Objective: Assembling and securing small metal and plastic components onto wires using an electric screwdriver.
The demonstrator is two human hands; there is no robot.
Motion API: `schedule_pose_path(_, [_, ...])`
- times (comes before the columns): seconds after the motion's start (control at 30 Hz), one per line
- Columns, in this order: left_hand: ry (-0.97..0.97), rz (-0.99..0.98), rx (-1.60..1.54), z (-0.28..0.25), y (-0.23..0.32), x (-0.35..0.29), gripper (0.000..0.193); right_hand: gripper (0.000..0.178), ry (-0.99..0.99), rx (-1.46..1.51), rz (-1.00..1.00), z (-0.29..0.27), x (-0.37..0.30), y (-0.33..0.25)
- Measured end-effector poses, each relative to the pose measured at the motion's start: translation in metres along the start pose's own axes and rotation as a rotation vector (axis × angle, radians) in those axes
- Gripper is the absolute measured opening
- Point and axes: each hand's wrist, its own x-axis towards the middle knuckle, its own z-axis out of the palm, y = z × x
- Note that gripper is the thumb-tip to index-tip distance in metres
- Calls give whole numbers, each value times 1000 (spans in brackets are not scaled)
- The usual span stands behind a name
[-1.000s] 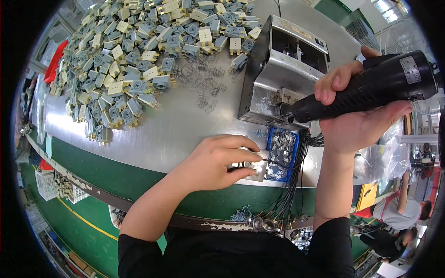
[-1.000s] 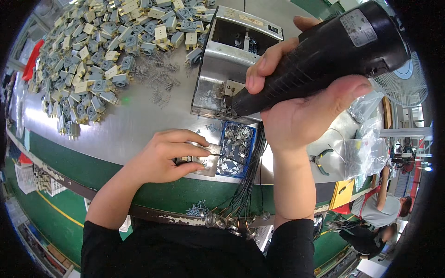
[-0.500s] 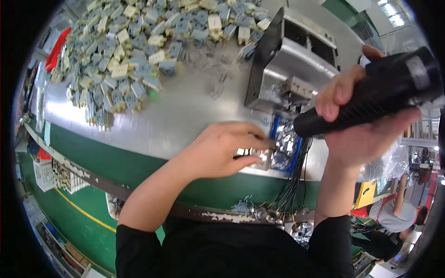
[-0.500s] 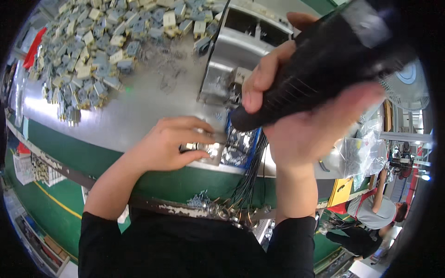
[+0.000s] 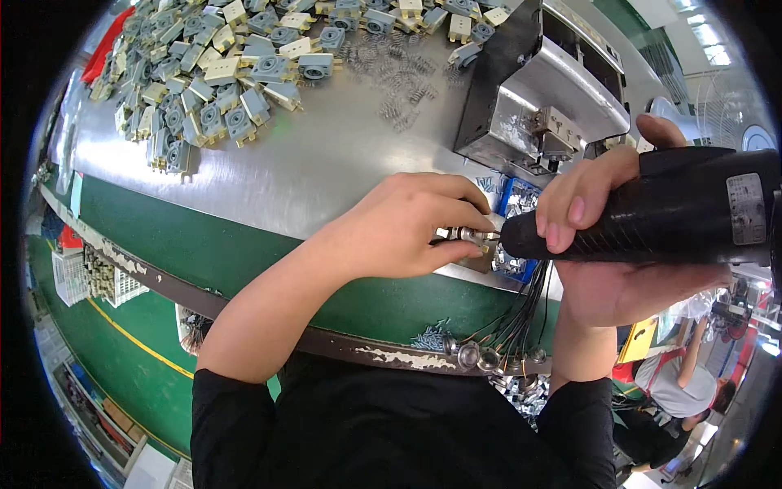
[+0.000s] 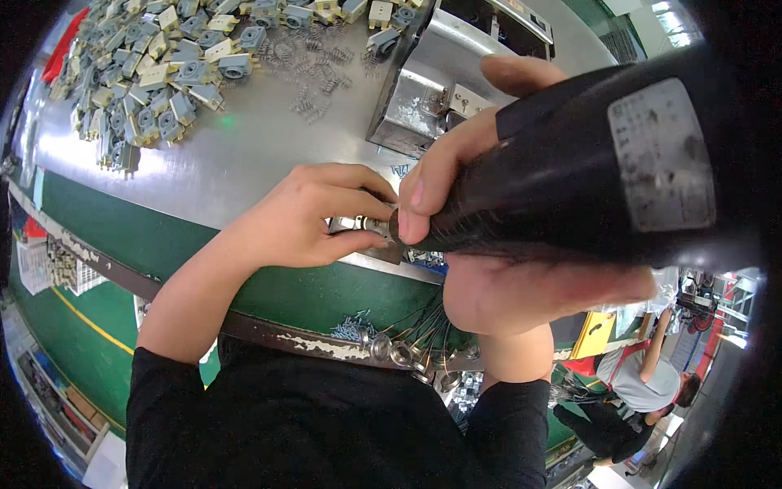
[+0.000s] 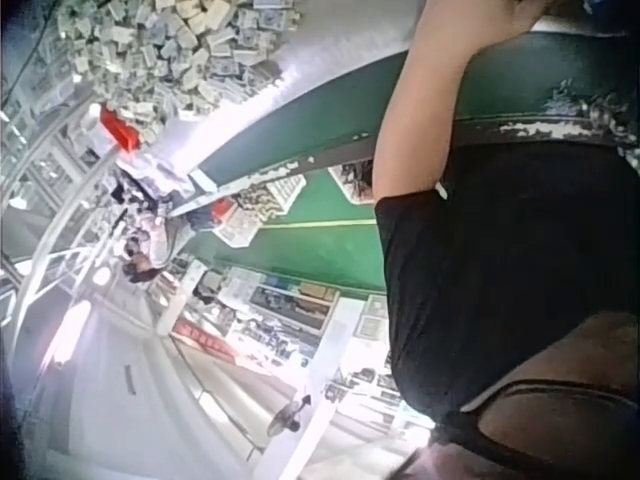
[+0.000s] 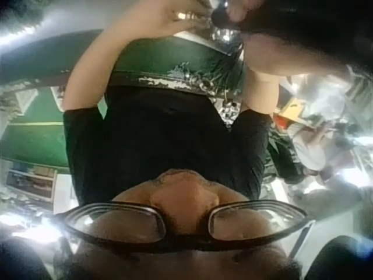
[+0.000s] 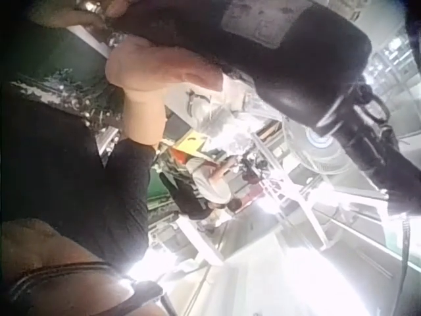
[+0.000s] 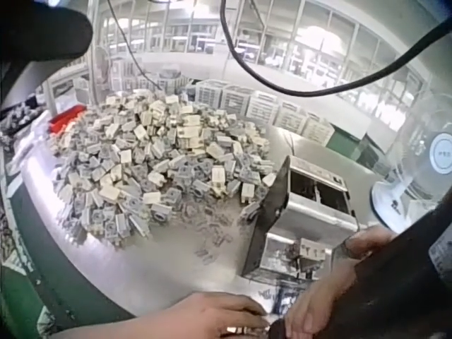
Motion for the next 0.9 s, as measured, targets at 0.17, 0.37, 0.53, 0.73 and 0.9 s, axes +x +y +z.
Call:
schedule_pose_path(0.17, [9,14,18,1,-1,-1,25,119,9,-23,-10,-1,-2,4])
schedule_pose_path(0.37, [13,31,19,2,-4,0,24,119,34,-41,-19,-1,-2,6])
schedule_pose_path(0.53, [14,24,22,1,-3,-1,26,111,-36,131,-61,0,-6,15])
schedule_pose_path(0.73, [17,36,30,1,-3,-3,30,101,-64,-181,-43,3,-14,5])
schedule_pose_path(0.9, [3,35,45,1,-2,-3,30,98,-255,132,-186,-9,-7,27])
